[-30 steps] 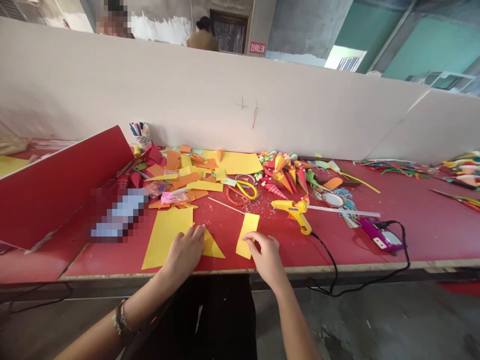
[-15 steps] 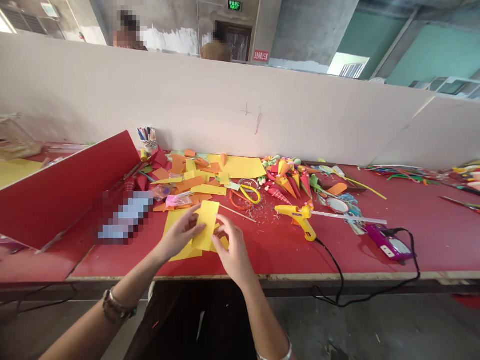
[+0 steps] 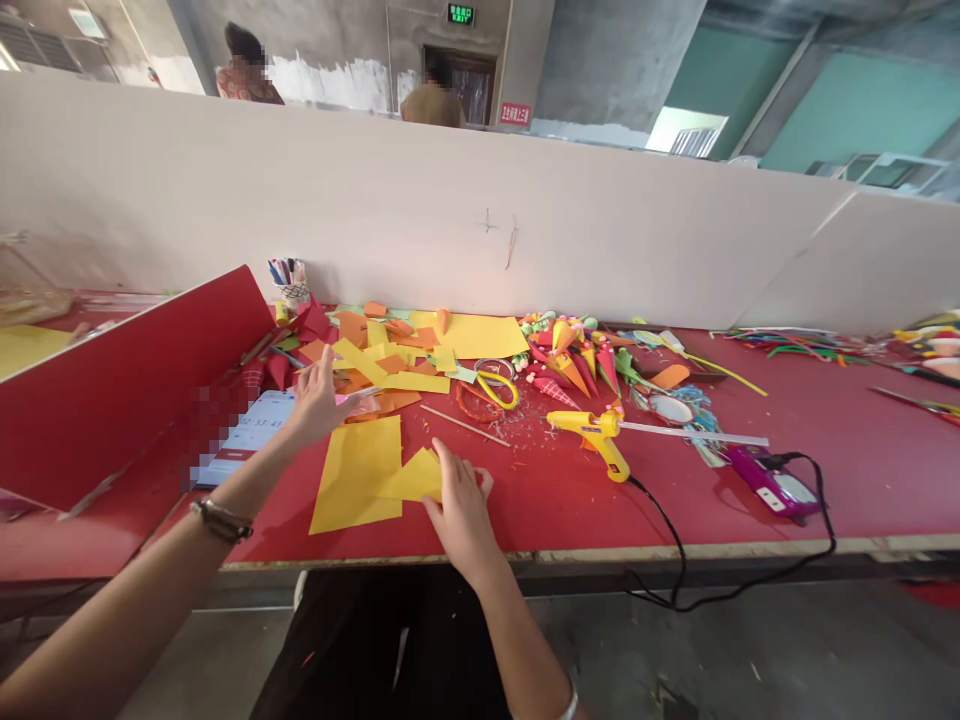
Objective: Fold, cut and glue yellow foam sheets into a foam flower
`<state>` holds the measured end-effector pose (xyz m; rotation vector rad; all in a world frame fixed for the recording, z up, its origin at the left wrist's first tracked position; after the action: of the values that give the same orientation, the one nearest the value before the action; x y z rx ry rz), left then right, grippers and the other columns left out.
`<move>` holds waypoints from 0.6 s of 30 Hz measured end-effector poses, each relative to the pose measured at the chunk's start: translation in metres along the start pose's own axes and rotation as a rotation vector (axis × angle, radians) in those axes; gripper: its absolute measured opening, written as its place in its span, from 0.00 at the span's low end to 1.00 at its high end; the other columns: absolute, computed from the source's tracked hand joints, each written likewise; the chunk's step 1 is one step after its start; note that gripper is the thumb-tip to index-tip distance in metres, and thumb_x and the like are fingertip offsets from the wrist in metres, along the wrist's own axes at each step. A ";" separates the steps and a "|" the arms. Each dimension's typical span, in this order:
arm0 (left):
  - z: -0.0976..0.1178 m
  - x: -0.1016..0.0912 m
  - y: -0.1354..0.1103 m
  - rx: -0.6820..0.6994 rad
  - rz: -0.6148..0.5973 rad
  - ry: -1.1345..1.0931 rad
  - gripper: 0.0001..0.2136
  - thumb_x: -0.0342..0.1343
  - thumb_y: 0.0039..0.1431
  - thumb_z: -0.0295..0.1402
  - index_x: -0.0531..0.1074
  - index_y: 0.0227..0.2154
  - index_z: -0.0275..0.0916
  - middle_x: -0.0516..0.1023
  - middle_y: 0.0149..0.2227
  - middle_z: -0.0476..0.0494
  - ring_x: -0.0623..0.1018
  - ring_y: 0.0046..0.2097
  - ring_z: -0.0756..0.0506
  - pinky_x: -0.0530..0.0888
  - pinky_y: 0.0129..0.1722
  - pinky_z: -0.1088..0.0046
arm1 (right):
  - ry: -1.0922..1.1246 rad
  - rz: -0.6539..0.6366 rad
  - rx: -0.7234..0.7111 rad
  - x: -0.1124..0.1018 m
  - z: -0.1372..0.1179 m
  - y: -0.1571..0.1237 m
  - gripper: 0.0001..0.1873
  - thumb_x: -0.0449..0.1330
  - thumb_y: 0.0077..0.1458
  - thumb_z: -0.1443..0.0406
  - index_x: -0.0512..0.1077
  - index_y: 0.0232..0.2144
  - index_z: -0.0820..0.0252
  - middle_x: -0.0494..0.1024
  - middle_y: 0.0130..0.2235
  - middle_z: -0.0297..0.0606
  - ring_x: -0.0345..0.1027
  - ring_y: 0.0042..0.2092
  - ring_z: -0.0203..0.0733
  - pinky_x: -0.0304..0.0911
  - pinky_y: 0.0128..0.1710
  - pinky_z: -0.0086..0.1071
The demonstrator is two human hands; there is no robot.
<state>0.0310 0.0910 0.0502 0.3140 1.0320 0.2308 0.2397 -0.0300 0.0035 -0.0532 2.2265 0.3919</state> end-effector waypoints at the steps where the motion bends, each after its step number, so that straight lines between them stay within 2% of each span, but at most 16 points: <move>1: 0.008 -0.001 -0.011 0.067 -0.013 0.023 0.37 0.49 0.48 0.34 0.38 0.58 0.31 0.54 0.57 0.31 0.53 0.57 0.35 0.52 0.53 0.54 | 0.027 0.004 0.022 -0.001 0.001 0.000 0.32 0.49 0.50 0.69 0.45 0.56 0.53 0.68 0.44 0.40 0.61 0.47 0.43 0.42 0.52 0.47; 2: 0.017 -0.003 -0.022 0.147 -0.043 0.032 0.37 0.48 0.48 0.33 0.37 0.59 0.31 0.53 0.57 0.31 0.52 0.58 0.36 0.52 0.54 0.54 | 0.060 -0.001 0.048 -0.002 0.003 0.001 0.31 0.49 0.50 0.70 0.47 0.56 0.53 0.69 0.41 0.38 0.62 0.46 0.41 0.40 0.53 0.47; 4: 0.038 -0.007 -0.044 0.364 -0.186 0.041 0.36 0.47 0.49 0.31 0.36 0.59 0.32 0.48 0.59 0.34 0.48 0.60 0.38 0.50 0.55 0.57 | 0.137 -0.034 0.091 -0.004 0.006 0.003 0.26 0.49 0.49 0.70 0.54 0.52 0.52 0.70 0.38 0.35 0.64 0.44 0.39 0.37 0.54 0.48; 6: 0.059 -0.007 -0.070 0.622 -0.427 0.055 0.37 0.47 0.47 0.26 0.37 0.59 0.38 0.45 0.61 0.41 0.45 0.61 0.42 0.51 0.57 0.61 | 0.208 -0.070 0.089 -0.010 0.006 0.006 0.18 0.49 0.49 0.70 0.63 0.43 0.52 0.71 0.38 0.33 0.64 0.43 0.39 0.37 0.54 0.47; 8: 0.071 -0.009 -0.092 0.784 -0.552 0.111 0.38 0.47 0.44 0.22 0.39 0.59 0.44 0.46 0.61 0.47 0.45 0.61 0.44 0.51 0.57 0.64 | 0.248 -0.088 0.045 -0.019 0.003 0.009 0.12 0.49 0.47 0.71 0.68 0.32 0.54 0.71 0.36 0.32 0.65 0.42 0.38 0.41 0.53 0.44; 10: 0.075 -0.009 -0.106 0.838 -0.522 0.223 0.37 0.47 0.45 0.20 0.43 0.58 0.49 0.50 0.60 0.51 0.45 0.61 0.44 0.50 0.57 0.62 | 0.287 -0.093 -0.009 -0.028 0.000 0.011 0.11 0.48 0.44 0.74 0.67 0.25 0.56 0.71 0.34 0.32 0.65 0.41 0.38 0.48 0.51 0.41; 13: 0.074 -0.004 -0.120 0.904 -0.389 0.365 0.29 0.47 0.52 0.23 0.50 0.56 0.51 0.55 0.59 0.52 0.49 0.60 0.45 0.49 0.57 0.62 | 0.398 -0.117 -0.067 -0.034 -0.002 0.012 0.11 0.46 0.41 0.76 0.65 0.22 0.58 0.70 0.36 0.35 0.65 0.42 0.38 0.56 0.45 0.34; 16: 0.072 -0.001 -0.132 1.015 -0.276 0.402 0.19 0.43 0.58 0.26 0.59 0.51 0.48 0.61 0.55 0.51 0.57 0.56 0.48 0.55 0.53 0.68 | 0.432 -0.164 -0.126 -0.033 0.000 0.011 0.13 0.45 0.40 0.78 0.65 0.22 0.59 0.69 0.41 0.37 0.63 0.46 0.38 0.58 0.45 0.34; 18: 0.073 -0.001 -0.138 1.080 -0.221 0.374 0.16 0.39 0.60 0.25 0.63 0.48 0.44 0.68 0.50 0.49 0.62 0.53 0.49 0.57 0.50 0.71 | 0.353 -0.173 -0.175 -0.031 0.003 0.009 0.15 0.45 0.39 0.79 0.66 0.24 0.58 0.68 0.45 0.36 0.61 0.48 0.38 0.57 0.47 0.35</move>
<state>0.0992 -0.0484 0.0357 1.1513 1.4884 -0.5211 0.2598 -0.0234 0.0280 -0.4348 2.5028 0.5117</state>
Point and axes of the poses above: each hand's wrist, its own y-axis towards the middle knuckle, its own x-axis out of the palm, z = x × y, the point moved 5 cm from there along y, towards the middle knuckle
